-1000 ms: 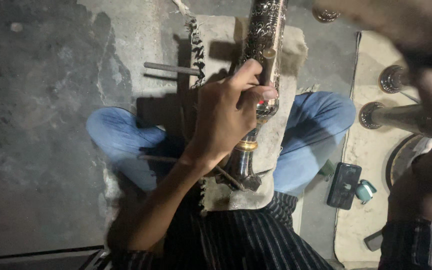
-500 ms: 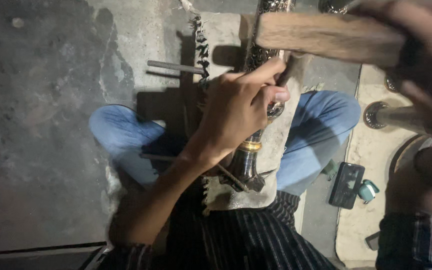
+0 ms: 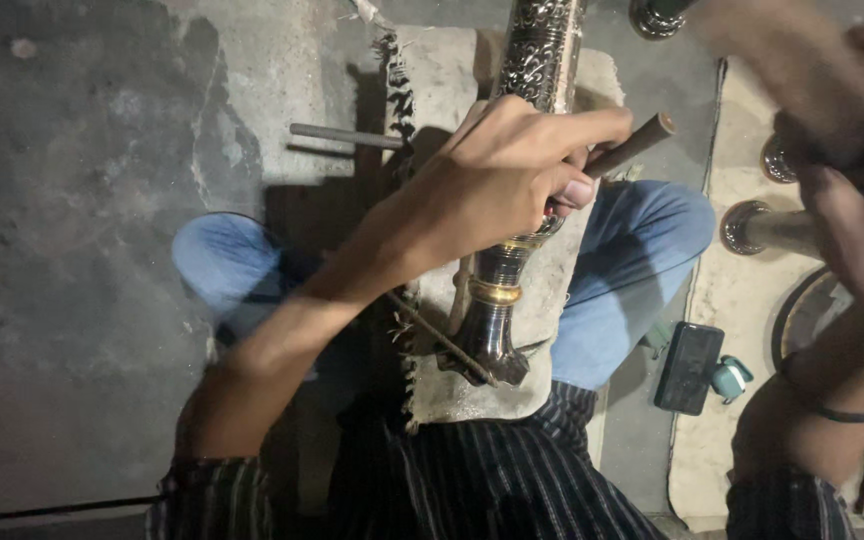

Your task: The person sits on the floor with an engraved brass vase-like object held against a cloth pad, and polishes its surface. They rub the metal with a small stick in one hand while striking or pressing it with a wooden block in the other hand, working around the vase's body and neck, and occasionally apply red marking material from a small stick before resuming rubbing.

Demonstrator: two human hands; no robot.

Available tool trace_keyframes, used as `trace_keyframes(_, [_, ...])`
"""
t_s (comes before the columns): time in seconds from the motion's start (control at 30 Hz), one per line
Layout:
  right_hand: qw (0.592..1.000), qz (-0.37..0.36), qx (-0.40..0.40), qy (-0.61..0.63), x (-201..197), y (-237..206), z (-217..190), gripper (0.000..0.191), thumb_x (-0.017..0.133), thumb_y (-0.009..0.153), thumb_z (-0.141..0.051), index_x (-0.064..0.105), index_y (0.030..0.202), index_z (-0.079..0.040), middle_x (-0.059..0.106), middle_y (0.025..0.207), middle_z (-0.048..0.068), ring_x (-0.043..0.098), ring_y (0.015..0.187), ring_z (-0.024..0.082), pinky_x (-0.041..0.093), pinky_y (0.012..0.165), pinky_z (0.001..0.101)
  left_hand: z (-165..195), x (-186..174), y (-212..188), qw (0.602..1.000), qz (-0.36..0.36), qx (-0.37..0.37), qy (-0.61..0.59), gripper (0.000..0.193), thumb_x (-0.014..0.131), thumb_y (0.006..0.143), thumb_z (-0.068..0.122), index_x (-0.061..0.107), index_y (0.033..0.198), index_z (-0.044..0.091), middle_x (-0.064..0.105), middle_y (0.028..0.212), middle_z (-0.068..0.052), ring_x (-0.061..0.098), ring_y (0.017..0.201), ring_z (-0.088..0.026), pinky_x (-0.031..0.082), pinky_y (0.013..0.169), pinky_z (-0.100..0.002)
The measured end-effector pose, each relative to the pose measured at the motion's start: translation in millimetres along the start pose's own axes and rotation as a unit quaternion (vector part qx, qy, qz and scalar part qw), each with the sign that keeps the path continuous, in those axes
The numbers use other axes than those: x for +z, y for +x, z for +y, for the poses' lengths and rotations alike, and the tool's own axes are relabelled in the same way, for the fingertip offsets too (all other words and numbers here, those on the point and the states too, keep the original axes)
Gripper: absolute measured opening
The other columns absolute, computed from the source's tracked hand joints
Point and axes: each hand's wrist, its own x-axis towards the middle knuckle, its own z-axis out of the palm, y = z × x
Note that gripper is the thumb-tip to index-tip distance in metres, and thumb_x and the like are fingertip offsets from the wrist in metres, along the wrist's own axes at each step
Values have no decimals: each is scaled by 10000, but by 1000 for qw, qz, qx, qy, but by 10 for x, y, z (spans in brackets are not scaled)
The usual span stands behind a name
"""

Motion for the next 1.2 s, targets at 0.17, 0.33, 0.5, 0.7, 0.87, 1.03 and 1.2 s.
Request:
trace_keyframes(0.17, [987, -61, -88, -122, -22, -19, -188, 663, 602, 839, 242, 396, 1448, 83, 575, 1356, 307, 634, 1280, 383, 567, 1099, 468, -123, 59, -29, 998, 14, 30, 57, 359, 756, 960, 1, 634, 1298, -20, 744, 907, -125, 712, 739, -141, 597, 656, -284])
trace_keyframes(0.33, [999, -42, -13, 14, 50, 118, -412, 608, 565, 890, 127, 392, 1463, 23, 580, 1371, 190, 634, 1277, 259, 545, 1124, 398, -178, 152, -95, 997, 28, 26, 62, 281, 701, 1033, -27, 617, 1301, -38, 769, 1038, -151, 747, 720, -114, 572, 555, -199])
trace_keyframes(0.5, [994, -94, -34, -31, -24, 228, -556, 587, 573, 943, 146, 396, 1488, 23, 570, 1274, 180, 627, 1177, 243, 569, 1083, 370, -50, 240, -208, 987, 62, -65, 133, 300, 670, 1014, 8, 637, 1311, -11, 763, 1011, -173, 790, 830, -165, 559, 529, -169])
trace_keyframes(0.7, [987, -114, -75, -83, -40, 248, -622, 716, 489, 858, 244, 375, 1532, 34, 534, 1446, 239, 592, 1325, 325, 537, 1046, 411, 69, 371, -370, 971, 136, -181, 72, 217, 587, 1050, 33, 656, 1256, 28, 798, 976, -87, 806, 859, -126, 622, 546, -188])
trace_keyframes(0.87, [991, -100, -49, -74, -41, 282, -633, 692, 505, 869, 225, 385, 1522, 30, 549, 1420, 230, 606, 1296, 311, 544, 1027, 398, 116, 471, -469, 964, 201, -149, 92, 193, 597, 1059, 42, 642, 1247, 43, 789, 1025, -49, 803, 950, -153, 657, 790, -275])
trace_keyframes(1.03, [983, -123, -61, -119, -44, 307, -685, 669, 520, 880, 206, 396, 1511, 26, 565, 1395, 221, 619, 1267, 297, 550, 1008, 386, 130, 447, -447, 951, 208, -210, 85, 67, 634, 1041, 60, 700, 1028, 67, 792, 915, -52, 784, 748, -171, 592, 629, -308])
trace_keyframes(1.2, [989, -112, -45, -88, -47, 379, -735, 645, 536, 891, 188, 406, 1501, 22, 580, 1369, 211, 632, 1238, 283, 557, 989, 373, 207, 389, -417, 942, 273, -190, 52, 99, 627, 1025, 92, 637, 1101, 29, 760, 912, -37, 795, 869, -200, 612, 730, -327])
